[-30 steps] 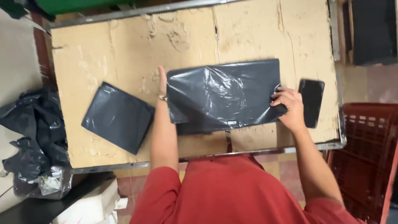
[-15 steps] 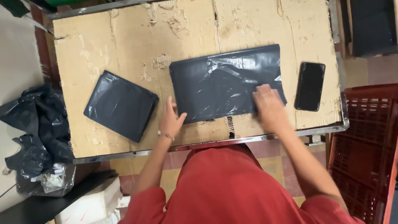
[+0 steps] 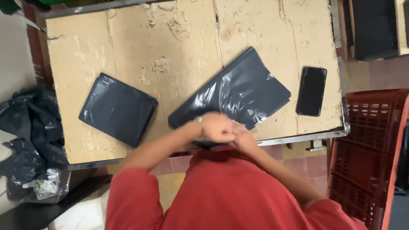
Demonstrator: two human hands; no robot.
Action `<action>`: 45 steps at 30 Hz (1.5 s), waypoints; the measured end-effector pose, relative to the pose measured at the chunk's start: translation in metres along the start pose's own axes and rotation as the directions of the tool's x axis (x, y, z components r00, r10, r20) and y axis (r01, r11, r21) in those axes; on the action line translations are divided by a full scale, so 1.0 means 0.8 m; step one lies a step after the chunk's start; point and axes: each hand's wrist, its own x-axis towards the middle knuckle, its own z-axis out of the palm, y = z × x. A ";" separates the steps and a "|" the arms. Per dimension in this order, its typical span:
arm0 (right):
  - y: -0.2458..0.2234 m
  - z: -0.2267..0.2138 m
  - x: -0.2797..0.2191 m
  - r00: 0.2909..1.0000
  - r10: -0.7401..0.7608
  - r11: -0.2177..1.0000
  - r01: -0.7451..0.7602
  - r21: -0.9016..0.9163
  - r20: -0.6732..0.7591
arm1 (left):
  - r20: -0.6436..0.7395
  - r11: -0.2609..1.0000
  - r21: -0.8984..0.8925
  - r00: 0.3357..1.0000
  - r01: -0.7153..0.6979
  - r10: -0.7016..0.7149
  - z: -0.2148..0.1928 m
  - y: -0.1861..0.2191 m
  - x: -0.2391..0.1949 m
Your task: Folding plastic bags coming off a conveyor belt and stacking them in a crate
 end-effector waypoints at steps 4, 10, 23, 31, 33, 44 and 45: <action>0.008 -0.043 -0.042 0.950 0.296 0.872 -0.309 0.379 0.095 | 0.029 0.886 -0.156 0.899 0.436 -0.438 -0.066 -0.124 0.031; 0.081 -0.031 -0.126 0.165 0.884 -0.304 -0.508 0.806 0.438 | 0.006 0.478 -0.746 0.722 0.464 -0.692 0.035 -0.292 0.013; 0.081 -0.070 -0.059 0.110 0.833 -0.426 -0.499 0.755 0.543 | -0.789 0.619 -0.135 0.294 0.774 -0.540 0.017 -0.160 0.080; -0.045 -0.071 0.087 0.433 0.898 0.384 -0.683 0.622 -0.080 | -0.871 0.718 0.489 0.329 0.495 0.366 -0.015 0.017 -0.116; -0.093 -0.025 0.170 0.513 0.858 0.348 -0.570 0.744 -0.008 | -0.871 0.701 0.485 0.217 0.523 0.440 -0.025 0.031 -0.209; -0.177 0.277 0.306 0.651 0.721 0.256 -0.569 0.781 0.238 | -0.929 0.456 -0.159 0.023 0.876 -0.369 -0.009 -0.214 -0.588; -0.168 0.285 0.301 0.628 0.738 0.240 -0.587 0.773 0.248 | -0.930 0.427 -0.185 -0.017 0.885 -0.366 0.002 -0.228 -0.581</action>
